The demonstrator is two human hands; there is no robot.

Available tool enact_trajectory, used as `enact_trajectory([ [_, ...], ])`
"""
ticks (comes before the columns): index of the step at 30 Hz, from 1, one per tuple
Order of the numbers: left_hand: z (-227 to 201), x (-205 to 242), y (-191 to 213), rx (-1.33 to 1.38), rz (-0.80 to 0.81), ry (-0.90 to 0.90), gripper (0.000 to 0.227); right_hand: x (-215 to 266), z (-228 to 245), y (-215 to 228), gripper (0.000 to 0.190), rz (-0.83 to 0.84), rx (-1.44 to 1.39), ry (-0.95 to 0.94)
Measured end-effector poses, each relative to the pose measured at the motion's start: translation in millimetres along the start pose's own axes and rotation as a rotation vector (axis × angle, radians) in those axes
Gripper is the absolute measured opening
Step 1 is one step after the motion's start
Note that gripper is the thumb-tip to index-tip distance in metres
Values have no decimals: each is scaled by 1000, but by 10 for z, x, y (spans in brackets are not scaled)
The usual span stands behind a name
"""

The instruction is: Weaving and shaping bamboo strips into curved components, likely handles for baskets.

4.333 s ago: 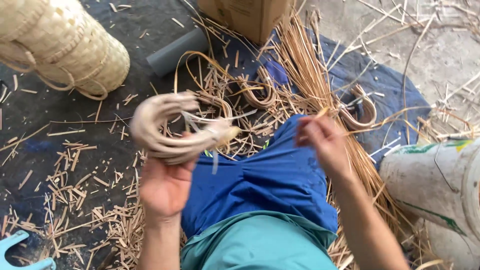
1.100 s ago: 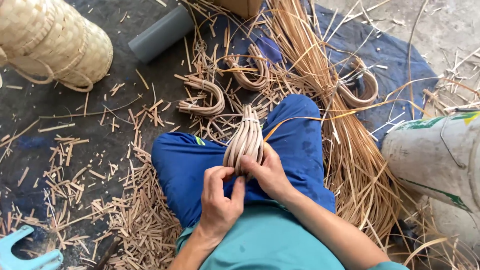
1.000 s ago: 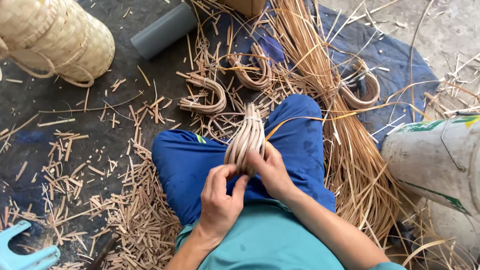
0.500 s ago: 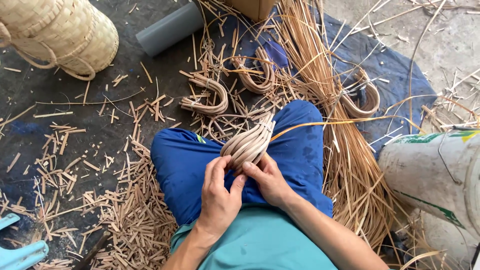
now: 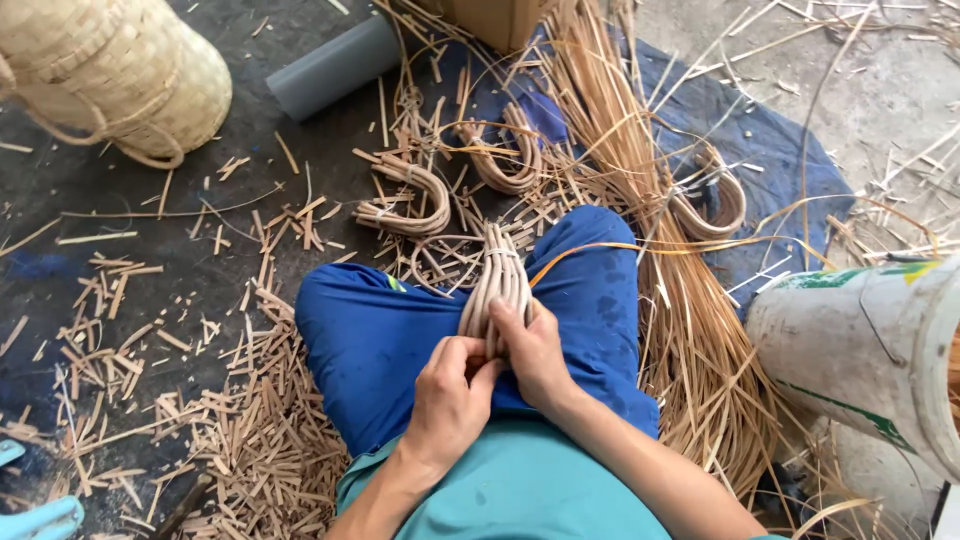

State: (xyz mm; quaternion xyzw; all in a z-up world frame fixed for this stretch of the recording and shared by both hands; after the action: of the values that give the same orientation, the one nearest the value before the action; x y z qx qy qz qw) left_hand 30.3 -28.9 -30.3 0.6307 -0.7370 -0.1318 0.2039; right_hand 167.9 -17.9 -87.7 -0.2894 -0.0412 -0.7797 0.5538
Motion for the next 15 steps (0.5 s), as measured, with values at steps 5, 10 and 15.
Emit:
enact_trajectory([
  [5, -22, 175, 90, -62, -88, -105, 22, 76, 9, -155, 25, -51, 133, 66],
  [10, -84, 448, 467, -29, -51, -112, 20, -242, 68, -231, 22, -88, -53, 20],
  [15, -114, 631, 823, 121, -196, 32, 25, -912, 326, -248, 24, -76, 267, 342],
])
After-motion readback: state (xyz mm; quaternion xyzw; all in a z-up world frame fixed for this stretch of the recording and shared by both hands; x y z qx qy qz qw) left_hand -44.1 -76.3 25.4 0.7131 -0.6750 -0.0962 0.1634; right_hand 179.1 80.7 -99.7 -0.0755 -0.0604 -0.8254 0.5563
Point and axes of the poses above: each hand's wrist, its own x-axis away from the middle knuckle, its own y-axis out of the back of the hand, z = x × y, the point moved 2 cm from there along -x, towards the middle knuckle, and after that the axes turned 4 degrees about -z, right-handed, at the moved point
